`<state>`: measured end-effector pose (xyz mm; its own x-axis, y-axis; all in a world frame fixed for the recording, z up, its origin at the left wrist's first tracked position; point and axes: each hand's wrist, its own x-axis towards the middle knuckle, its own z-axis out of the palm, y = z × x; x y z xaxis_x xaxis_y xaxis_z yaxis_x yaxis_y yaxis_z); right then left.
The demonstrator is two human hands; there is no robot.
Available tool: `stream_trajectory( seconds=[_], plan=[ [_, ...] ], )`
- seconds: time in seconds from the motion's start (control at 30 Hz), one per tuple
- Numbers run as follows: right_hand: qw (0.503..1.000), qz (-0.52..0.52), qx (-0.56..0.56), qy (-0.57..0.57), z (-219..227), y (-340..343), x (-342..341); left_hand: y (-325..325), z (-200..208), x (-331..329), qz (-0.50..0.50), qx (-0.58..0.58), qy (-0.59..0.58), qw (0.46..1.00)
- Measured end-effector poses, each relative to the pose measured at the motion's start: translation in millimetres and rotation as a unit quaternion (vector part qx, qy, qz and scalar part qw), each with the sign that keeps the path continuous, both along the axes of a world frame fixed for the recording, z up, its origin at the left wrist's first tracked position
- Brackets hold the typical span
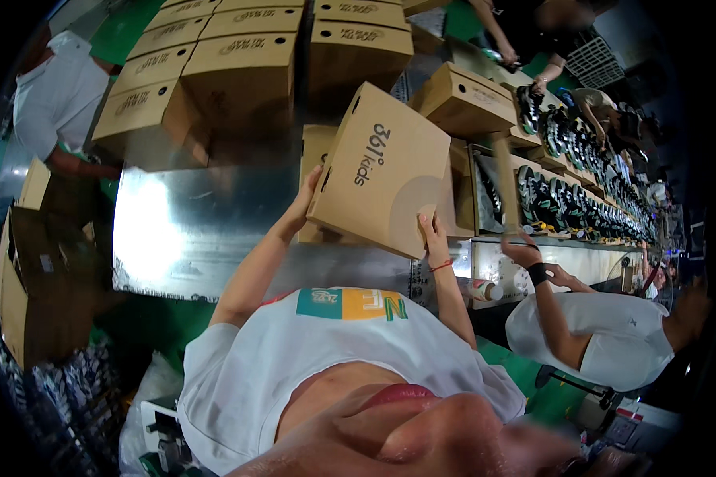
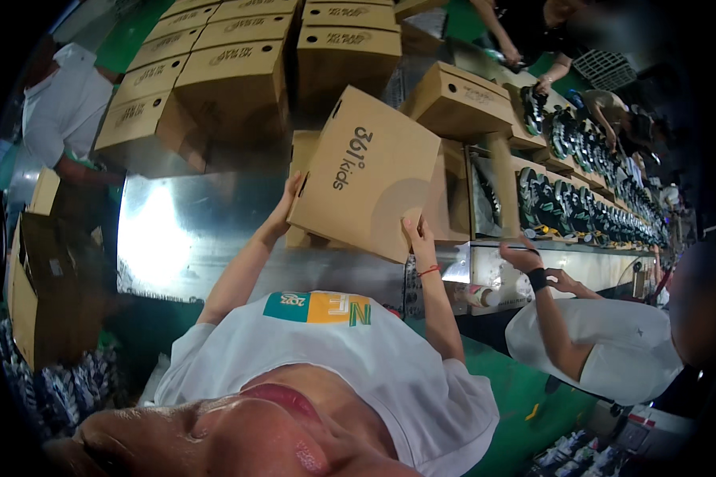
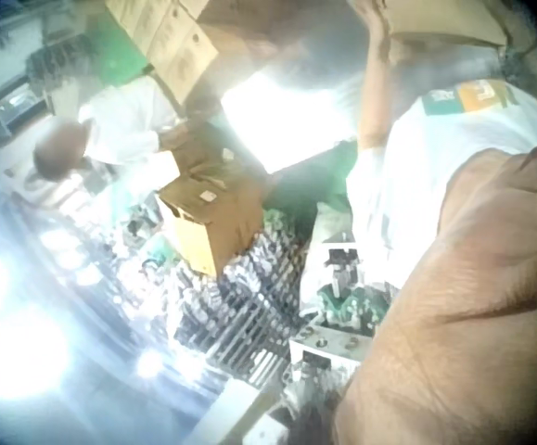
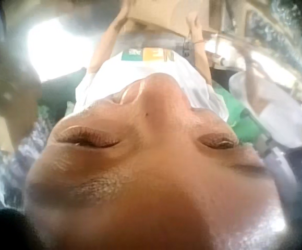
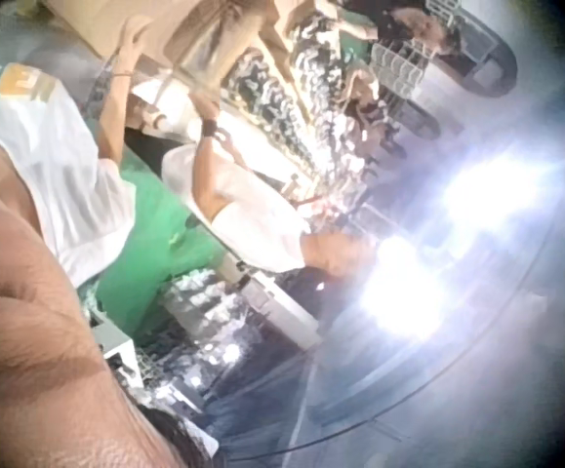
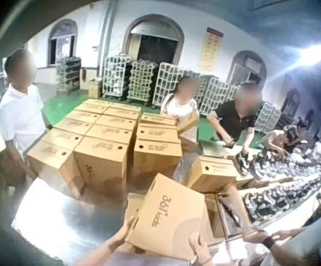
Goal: The person repeatedly opens cardboard shoe boxes, places a pair of shoes inside, folds the tissue paper over them, and closes the box. The person then stacks the closed boxes on a table.
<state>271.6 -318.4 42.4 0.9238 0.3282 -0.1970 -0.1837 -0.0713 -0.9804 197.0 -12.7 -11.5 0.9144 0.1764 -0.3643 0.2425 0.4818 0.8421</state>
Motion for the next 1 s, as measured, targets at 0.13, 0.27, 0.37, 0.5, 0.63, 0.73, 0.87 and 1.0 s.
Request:
stream_trajectory(
  seconds=[0.13,0.27,0.37,0.5,0.63,0.73,0.87,1.0],
  plan=[
    [0.994,0.058,0.074,0.048,-3,27,-33,6,80,-71,0.091,-0.045,-0.082,0.991],
    [0.977,0.201,0.033,-0.062,39,88,-64,48,108,-163,0.156,-0.001,-0.104,0.982],
    [0.964,0.239,0.091,-0.068,35,130,-82,91,87,-219,0.255,0.045,-0.083,0.962],
    [0.946,0.311,-0.001,-0.087,42,168,-44,147,58,-251,0.223,0.012,0.025,0.974],
    [0.936,0.236,-0.112,-0.234,42,206,58,189,2,-261,0.123,-0.040,0.061,0.990],
    [0.770,0.210,-0.230,-0.556,52,234,154,184,-21,-233,0.123,0.094,0.090,0.984],
    [0.621,0.151,-0.455,-0.620,85,260,242,164,-7,-190,0.141,0.125,0.085,0.978],
    [0.610,0.187,-0.521,-0.567,110,298,286,154,-10,-173,0.142,0.154,0.073,0.975]
  ],
)
